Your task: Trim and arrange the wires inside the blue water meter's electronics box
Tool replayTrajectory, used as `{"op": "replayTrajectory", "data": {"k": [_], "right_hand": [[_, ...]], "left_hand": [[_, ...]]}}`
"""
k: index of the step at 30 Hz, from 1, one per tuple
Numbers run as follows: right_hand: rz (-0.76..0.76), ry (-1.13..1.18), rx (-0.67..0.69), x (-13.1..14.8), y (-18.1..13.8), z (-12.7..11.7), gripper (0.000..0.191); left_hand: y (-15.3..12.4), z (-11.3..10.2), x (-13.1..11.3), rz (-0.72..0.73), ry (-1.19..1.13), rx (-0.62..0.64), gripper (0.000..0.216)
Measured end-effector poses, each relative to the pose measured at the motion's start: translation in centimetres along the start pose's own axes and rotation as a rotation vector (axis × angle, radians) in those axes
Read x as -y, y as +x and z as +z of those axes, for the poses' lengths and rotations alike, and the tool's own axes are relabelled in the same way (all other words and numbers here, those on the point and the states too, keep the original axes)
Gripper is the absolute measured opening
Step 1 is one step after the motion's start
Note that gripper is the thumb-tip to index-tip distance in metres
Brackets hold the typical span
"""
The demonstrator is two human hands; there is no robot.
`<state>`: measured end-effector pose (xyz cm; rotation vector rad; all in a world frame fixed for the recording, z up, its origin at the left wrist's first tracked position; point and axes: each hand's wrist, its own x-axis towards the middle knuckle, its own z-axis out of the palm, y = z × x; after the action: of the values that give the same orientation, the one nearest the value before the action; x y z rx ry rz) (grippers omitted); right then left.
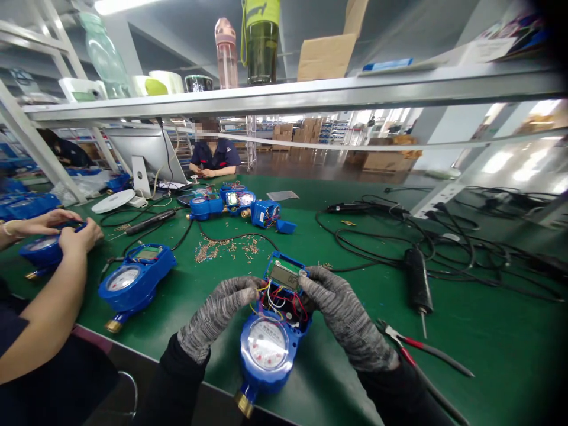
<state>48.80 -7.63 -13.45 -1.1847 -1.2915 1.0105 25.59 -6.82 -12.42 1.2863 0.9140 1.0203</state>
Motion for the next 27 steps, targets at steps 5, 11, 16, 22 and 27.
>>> {"op": "replayTrajectory", "data": {"k": [5, 11, 16, 22, 27], "right_hand": [[-0.022, -0.042, -0.027, -0.4, 0.0, 0.5, 0.027], [-0.042, -0.057, -0.041, -0.6, -0.1, 0.5, 0.027], [-0.032, -0.019, 0.003, -0.2, -0.3, 0.1, 0.026], [-0.039, -0.034, -0.029, 0.2, 0.1, 0.4, 0.026], [-0.053, -0.075, -0.042, 0.1, 0.2, 0.6, 0.026]], "left_hand": [[0.3, 2.1, -1.7, 0.049, 0.122, -0.039, 0.038], [1.5, 3.0, 0.0, 0.037, 0.157, -0.103, 0.036], [1.1, 2.8, 0.9, 0.121, 0.058, -0.003, 0.024], [1.2, 2.7, 1.2, 0.074, -0.032, -0.078, 0.026], [1.5, 2.8, 1.3, 0.064, -0.013, -0.104, 0.029]]}}
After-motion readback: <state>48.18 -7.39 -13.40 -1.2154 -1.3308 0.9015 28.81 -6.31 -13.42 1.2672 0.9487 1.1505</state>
